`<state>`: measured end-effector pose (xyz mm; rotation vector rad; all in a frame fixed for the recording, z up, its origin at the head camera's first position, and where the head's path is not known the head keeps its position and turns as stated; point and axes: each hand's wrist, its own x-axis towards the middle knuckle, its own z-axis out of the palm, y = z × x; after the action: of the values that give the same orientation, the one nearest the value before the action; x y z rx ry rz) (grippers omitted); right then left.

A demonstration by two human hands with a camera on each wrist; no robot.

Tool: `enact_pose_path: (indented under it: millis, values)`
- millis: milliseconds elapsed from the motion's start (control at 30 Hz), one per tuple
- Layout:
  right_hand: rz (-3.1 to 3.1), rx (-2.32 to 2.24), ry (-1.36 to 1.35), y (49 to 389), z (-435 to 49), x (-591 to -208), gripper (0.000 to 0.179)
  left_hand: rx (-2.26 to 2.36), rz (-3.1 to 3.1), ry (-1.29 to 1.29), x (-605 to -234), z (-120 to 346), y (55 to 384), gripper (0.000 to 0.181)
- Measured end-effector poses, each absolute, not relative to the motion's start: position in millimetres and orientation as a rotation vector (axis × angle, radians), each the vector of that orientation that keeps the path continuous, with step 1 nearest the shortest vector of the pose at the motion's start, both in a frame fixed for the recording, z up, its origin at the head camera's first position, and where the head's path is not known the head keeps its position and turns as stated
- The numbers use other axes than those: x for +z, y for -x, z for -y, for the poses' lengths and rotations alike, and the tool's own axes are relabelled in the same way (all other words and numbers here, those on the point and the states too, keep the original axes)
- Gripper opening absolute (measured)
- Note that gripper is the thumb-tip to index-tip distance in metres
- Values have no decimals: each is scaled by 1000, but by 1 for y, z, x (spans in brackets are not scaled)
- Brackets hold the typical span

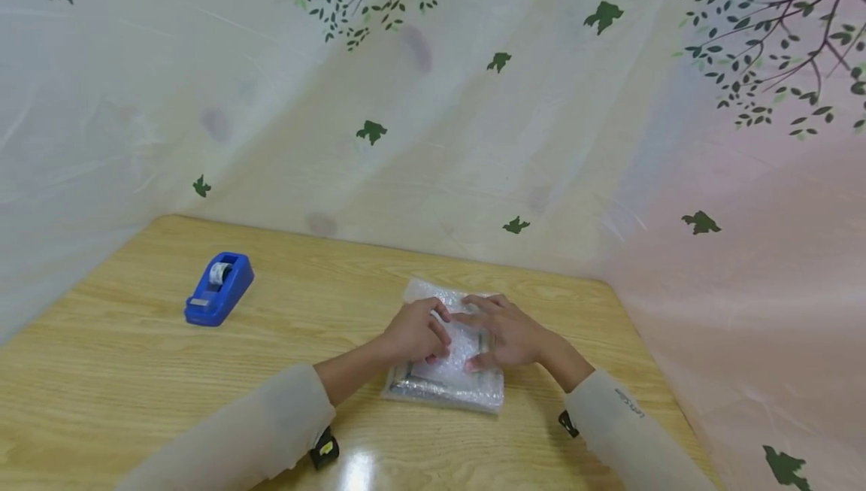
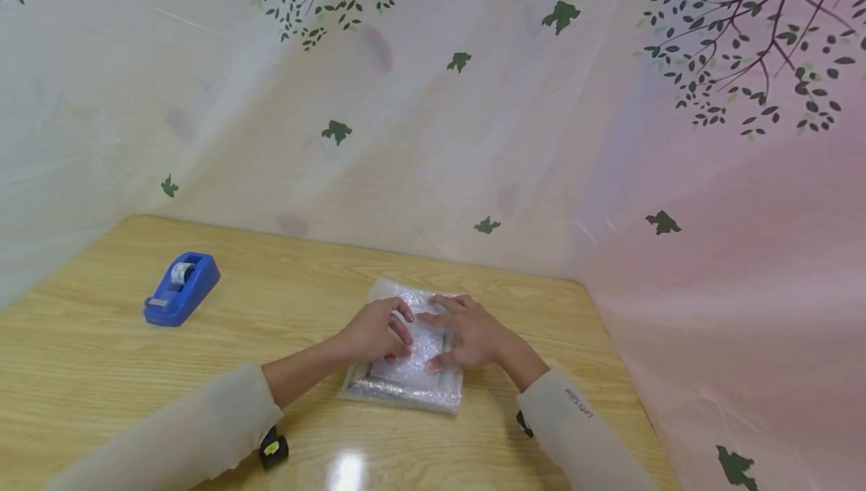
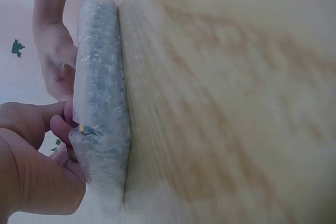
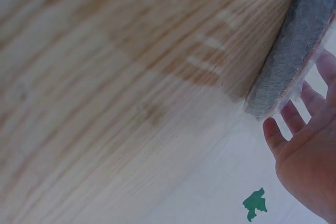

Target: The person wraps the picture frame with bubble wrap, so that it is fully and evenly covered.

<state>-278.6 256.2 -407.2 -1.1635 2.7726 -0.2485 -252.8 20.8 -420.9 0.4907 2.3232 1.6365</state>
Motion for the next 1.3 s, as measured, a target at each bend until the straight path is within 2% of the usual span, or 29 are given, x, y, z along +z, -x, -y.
enact_pose_path:
  millis: [633, 1133, 1233, 1300]
  values:
    - [-2769, -237, 1223, 281, -259, -409, 81, 1345, -2733, -508, -422, -25, 248, 60]
    - [-2775, -219, 1224, 282, -258, -409, 82, 1293, -2697, -463, -420, -23, 247, 65]
    - [-2780, -217, 1223, 283, -258, -410, 83, 1288, -2689, -455, -421, -24, 246, 68]
    - [-2782, -214, 1224, 283, -257, -411, 83, 1297, -2690, -438, -421, -24, 246, 80]
